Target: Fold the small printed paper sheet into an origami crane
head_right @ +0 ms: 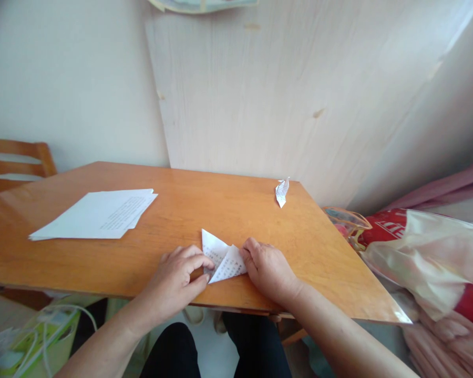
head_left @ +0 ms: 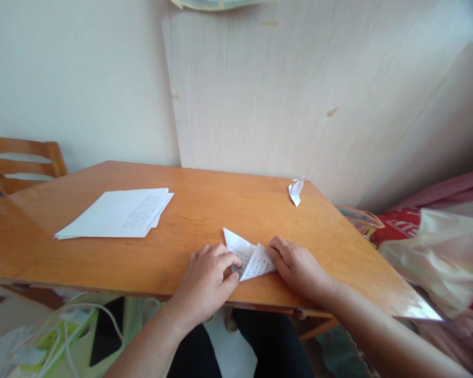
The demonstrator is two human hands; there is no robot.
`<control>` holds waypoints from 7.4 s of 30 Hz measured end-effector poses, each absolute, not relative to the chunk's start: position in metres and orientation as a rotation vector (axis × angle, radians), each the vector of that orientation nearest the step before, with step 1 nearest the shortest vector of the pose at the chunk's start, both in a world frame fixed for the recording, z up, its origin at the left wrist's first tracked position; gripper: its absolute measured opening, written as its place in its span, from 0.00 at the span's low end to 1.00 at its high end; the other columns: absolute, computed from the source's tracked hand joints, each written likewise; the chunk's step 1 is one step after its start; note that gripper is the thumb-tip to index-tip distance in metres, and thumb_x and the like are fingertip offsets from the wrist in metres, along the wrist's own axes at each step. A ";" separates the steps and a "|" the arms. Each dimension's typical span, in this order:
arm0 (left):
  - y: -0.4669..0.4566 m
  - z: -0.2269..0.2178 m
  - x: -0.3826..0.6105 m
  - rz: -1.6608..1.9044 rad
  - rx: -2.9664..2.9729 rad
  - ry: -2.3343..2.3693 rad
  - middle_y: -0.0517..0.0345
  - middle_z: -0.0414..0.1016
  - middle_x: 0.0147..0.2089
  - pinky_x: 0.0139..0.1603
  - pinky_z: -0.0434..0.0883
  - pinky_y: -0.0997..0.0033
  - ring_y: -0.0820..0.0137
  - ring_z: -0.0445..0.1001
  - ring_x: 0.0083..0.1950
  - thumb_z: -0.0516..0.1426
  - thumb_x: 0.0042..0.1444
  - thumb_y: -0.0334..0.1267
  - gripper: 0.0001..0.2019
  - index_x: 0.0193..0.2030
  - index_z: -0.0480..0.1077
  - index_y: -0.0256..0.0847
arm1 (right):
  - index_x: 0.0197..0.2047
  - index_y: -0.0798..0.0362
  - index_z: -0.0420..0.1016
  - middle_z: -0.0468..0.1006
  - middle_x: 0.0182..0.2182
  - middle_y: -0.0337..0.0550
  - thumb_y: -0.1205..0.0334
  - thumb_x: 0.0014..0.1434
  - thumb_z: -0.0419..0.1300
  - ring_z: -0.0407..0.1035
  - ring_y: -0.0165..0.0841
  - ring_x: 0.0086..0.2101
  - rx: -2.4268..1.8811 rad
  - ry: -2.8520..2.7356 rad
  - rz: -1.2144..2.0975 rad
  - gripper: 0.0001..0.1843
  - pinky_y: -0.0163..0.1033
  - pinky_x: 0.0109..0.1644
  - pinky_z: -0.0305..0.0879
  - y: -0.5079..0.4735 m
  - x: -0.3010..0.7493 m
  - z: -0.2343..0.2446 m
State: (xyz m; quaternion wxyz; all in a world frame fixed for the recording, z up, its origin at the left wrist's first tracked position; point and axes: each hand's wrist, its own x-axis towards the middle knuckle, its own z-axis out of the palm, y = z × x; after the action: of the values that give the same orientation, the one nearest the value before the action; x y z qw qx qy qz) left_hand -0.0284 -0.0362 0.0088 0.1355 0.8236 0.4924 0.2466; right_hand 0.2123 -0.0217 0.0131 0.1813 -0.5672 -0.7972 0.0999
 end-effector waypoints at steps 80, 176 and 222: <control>-0.043 0.010 -0.028 0.552 2.522 1.401 0.58 0.72 0.49 0.51 0.59 0.57 0.61 0.67 0.51 0.56 0.62 0.35 0.18 0.54 0.75 0.63 | 0.42 0.50 0.75 0.77 0.38 0.42 0.54 0.67 0.56 0.72 0.34 0.37 -1.669 -2.166 0.184 0.11 0.36 0.39 0.60 -0.018 0.202 0.015; -0.037 0.004 -0.025 0.577 2.593 1.364 0.58 0.71 0.45 0.49 0.62 0.61 0.62 0.68 0.49 0.56 0.65 0.38 0.15 0.54 0.75 0.63 | 0.57 0.47 0.74 0.76 0.54 0.48 0.48 0.67 0.57 0.62 0.50 0.56 -1.453 -2.373 -0.125 0.20 0.55 0.56 0.59 -0.098 0.181 0.008; -0.037 0.003 -0.024 0.600 2.625 1.357 0.55 0.72 0.46 0.49 0.62 0.58 0.58 0.68 0.50 0.56 0.65 0.41 0.14 0.53 0.77 0.60 | 0.36 0.52 0.67 0.77 0.34 0.47 0.67 0.64 0.51 0.70 0.36 0.35 -1.935 -2.221 0.084 0.05 0.38 0.37 0.54 -0.057 0.194 0.018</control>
State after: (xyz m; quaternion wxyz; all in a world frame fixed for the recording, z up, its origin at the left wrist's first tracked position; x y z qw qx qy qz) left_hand -0.0244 -0.0370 0.0030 0.0630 0.8689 0.4490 0.1986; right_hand 0.1936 -0.0570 0.0176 0.0974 -0.6534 -0.7501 0.0282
